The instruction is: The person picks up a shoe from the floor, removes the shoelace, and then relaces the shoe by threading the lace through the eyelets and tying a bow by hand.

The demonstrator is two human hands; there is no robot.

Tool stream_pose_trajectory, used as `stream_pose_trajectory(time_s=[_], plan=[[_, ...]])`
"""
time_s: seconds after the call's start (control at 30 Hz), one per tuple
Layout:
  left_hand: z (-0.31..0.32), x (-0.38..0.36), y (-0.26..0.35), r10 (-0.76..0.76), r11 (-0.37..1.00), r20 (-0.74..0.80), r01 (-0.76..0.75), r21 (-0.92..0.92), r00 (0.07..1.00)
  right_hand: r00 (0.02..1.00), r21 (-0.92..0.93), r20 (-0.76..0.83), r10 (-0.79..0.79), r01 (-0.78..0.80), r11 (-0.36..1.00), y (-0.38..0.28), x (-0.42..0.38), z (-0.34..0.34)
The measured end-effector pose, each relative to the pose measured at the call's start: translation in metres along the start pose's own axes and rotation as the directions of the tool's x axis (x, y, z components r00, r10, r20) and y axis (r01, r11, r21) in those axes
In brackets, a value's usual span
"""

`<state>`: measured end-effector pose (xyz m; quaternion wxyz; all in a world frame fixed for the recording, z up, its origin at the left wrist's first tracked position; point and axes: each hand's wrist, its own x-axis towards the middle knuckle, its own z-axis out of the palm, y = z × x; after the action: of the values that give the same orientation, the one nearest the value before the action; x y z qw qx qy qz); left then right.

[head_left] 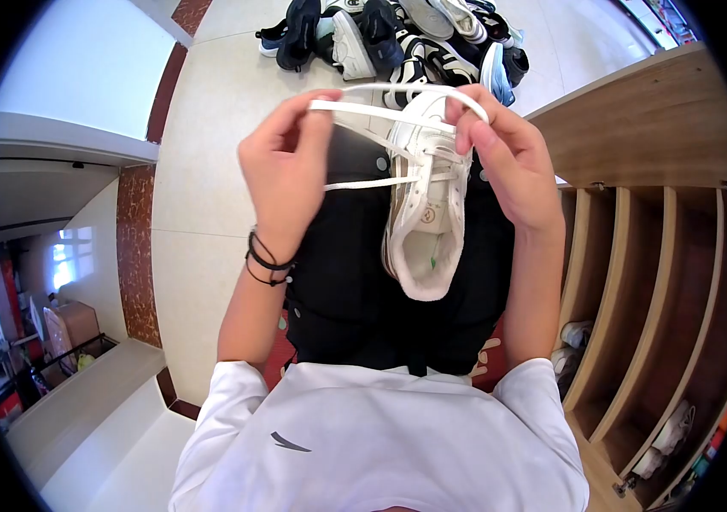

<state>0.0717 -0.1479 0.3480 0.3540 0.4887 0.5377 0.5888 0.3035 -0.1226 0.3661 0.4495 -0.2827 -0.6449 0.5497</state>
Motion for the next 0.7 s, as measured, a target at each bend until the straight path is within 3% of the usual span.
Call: stream_pose_trajectory(time_s=[0.07, 0.13, 0.2, 0.27, 0.33, 0.4, 0.53, 0.7], plan=[[-0.006, 0.006, -0.006, 0.038, 0.999, -0.054, -0.038, 0.001, 0.998, 1.000, -0.018, 0.020, -0.020, 0.021, 1.000, 0.004, -0.004, -0.006], [-0.014, 0.011, -0.013, 0.048, 0.999, -0.073, -0.047, 0.016, 0.996, 0.994, 0.084, 0.045, 0.095, -0.099, 0.992, 0.008, -0.010, -0.008], [-0.022, 0.013, -0.013, 0.006, 1.000, -0.077, -0.008, -0.026, 0.997, 0.996, 0.113, 0.030, 0.089, -0.092, 0.989, 0.011, -0.012, -0.005], [-0.033, 0.019, -0.017, -0.116, 0.959, -0.084, 0.090, -0.268, 0.990, 0.996, 0.141, 0.016, 0.082, -0.084, 0.986, 0.015, -0.014, -0.005], [-0.041, 0.022, -0.023, -0.127, 0.953, -0.055, 0.106, -0.283, 0.990, 0.994, 0.110, -0.010, 0.109, -0.107, 0.988, 0.017, -0.017, -0.008], [-0.045, 0.024, -0.028, -0.209, 0.894, -0.083, 0.155, -0.421, 0.974, 0.992, 0.102, -0.030, 0.124, -0.121, 0.987, 0.015, -0.019, -0.008], [-0.059, 0.025, -0.044, -0.171, 0.846, 0.010, 0.152, -0.512, 0.985, 0.989, 0.033, -0.072, 0.132, -0.130, 0.991, 0.016, -0.021, -0.010], [-0.070, 0.025, -0.057, -0.224, 0.720, 0.031, 0.187, -0.669, 0.974, 0.978, 0.096, -0.098, 0.186, -0.177, 0.980, 0.014, -0.025, -0.014]])
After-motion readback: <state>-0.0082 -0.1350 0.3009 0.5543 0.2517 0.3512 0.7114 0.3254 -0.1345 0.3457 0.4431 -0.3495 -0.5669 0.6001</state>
